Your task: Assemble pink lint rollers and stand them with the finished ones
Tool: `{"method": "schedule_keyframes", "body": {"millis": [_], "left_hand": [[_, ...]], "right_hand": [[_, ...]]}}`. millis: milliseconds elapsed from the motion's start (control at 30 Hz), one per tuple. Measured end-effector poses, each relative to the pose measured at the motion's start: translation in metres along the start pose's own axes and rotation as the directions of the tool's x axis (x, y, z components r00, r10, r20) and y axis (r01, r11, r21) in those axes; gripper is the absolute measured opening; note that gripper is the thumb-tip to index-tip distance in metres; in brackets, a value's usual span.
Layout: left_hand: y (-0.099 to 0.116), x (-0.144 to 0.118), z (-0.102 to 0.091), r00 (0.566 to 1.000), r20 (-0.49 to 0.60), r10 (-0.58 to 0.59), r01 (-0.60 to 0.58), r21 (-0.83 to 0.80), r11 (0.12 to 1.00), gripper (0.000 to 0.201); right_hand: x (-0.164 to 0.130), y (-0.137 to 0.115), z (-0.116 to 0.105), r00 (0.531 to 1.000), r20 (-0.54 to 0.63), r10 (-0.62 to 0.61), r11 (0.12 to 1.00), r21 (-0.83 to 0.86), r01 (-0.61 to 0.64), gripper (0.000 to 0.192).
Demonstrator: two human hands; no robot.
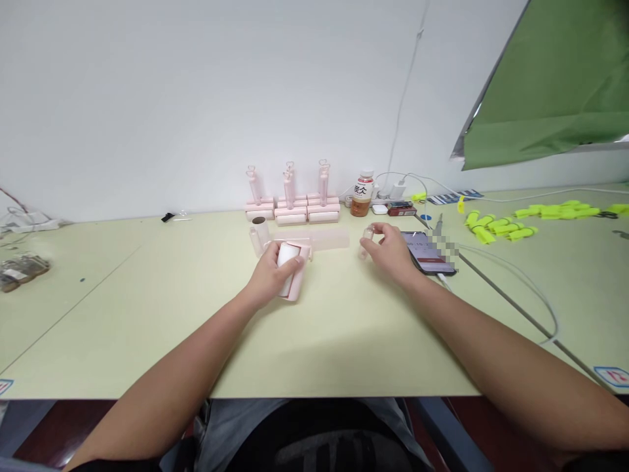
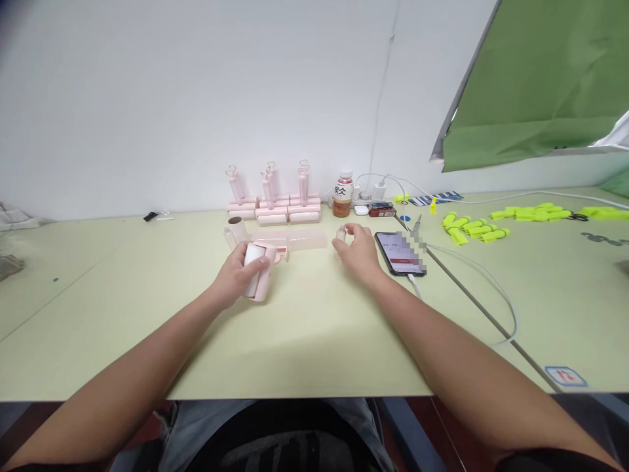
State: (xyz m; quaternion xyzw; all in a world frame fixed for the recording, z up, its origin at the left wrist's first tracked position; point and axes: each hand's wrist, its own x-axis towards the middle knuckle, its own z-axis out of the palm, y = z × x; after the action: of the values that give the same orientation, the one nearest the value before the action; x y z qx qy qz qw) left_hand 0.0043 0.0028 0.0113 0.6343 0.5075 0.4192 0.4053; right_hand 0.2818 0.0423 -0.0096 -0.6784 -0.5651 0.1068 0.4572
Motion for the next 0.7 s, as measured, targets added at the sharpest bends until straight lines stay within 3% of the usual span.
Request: {"method": "schedule_keyframes", "body": {"millis": [200,300,367,467,533,600,700], "left_hand": [[0.0,0.004,0.003,0.988,0.023,-0.152,0.153,-0.25,0.956,0.039],[0.002,0.004,0.003,0.981,0.093,-0.168,0.191,-0.38,0.905,0.043],[0.003,0.004,0.003,0.979,0.122,-0.161,0.199,-0.43,0.881,0.045],[0.004,0.002,0.004,0.979,0.149,-0.142,0.195,-0.449,0.872,0.045],[0.004,0.002,0.004,0.978,0.164,-0.132,0.193,-0.448,0.873,0.045],[0.004,0.001,0.004,0.976,0.18,-0.125,0.193,-0.44,0.877,0.045],[0.004,0.0,0.005,0.972,0.201,-0.119,0.196,-0.425,0.884,0.046]], "right_hand": [[-0.006,0.002,0.006,0.987,0.102,-0.126,0.992,-0.019,0.128,0.028],[-0.02,-0.009,0.004,0.949,0.202,-0.24,0.97,0.078,0.229,0.027],[-0.034,-0.018,0.003,0.882,0.32,-0.346,0.934,0.204,0.293,0.023],[-0.054,-0.032,0.002,0.722,0.458,-0.519,0.852,0.341,0.396,0.017],[-0.064,-0.038,0.001,0.636,0.494,-0.593,0.805,0.379,0.457,0.024],[-0.069,-0.043,0.0,0.593,0.49,-0.639,0.768,0.383,0.513,0.032],[-0.071,-0.045,-0.002,0.592,0.46,-0.662,0.749,0.361,0.556,0.036]]}}
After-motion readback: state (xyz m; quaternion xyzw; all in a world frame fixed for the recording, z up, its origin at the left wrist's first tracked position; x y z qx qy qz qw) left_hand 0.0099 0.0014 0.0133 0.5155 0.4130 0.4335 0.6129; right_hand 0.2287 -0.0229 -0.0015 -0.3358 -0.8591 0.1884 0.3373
